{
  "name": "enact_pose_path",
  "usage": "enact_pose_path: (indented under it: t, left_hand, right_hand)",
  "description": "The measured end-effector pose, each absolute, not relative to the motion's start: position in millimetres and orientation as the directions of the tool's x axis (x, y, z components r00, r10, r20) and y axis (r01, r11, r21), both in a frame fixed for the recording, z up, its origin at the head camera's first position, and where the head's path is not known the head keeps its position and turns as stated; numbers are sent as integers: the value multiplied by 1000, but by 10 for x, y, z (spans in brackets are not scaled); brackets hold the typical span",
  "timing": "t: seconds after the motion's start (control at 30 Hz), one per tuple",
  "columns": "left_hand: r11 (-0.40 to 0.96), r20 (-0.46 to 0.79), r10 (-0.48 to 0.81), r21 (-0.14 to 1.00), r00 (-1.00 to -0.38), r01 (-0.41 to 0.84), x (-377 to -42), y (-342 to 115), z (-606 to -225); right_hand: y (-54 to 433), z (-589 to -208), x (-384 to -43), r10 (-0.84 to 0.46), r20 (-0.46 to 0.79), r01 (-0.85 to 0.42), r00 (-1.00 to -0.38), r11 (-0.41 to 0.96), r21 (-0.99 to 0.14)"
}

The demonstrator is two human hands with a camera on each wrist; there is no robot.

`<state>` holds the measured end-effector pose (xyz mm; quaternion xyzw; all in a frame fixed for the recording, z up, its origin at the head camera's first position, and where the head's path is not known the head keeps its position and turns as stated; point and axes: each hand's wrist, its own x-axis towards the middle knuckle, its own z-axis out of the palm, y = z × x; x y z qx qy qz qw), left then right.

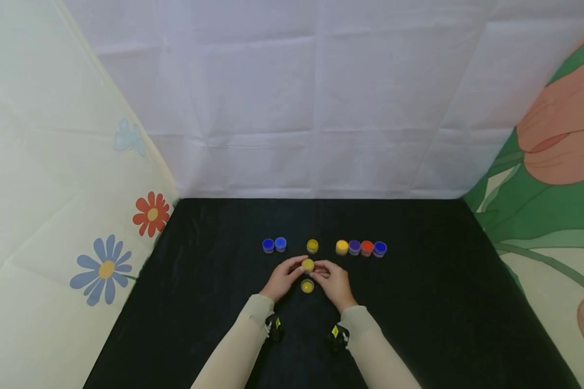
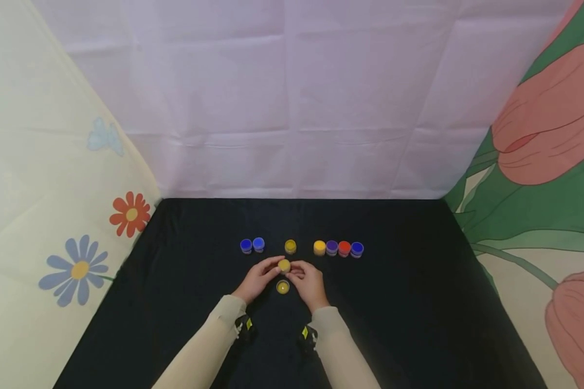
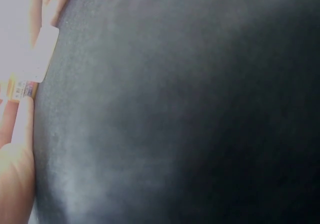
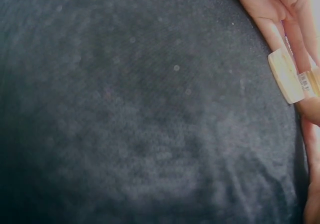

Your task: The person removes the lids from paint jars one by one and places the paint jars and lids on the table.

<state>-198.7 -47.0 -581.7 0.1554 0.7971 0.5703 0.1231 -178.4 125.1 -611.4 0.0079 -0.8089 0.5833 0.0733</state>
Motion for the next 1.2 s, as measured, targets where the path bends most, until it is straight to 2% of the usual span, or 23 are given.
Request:
enact_pose_path:
  t: [0.23, 0.87, 1.2]
  left_hand:
    - [300, -17, 389, 948, -921, 109, -2057, -509, -6024]
    - [284, -6, 380, 952, -925, 110, -2053, -499, -5995]
    - [358, -12, 399, 923, -917, 143, -2058, -534, -5998]
  right_hand:
    - [1241, -6118, -1778, 72, 111, -83, -991, 320, -944]
    - [1259, -6112, -1786, 64, 112, -87, -992, 311, -946]
    - [1255, -6095, -1782, 68, 101, -75, -993, 318, -945]
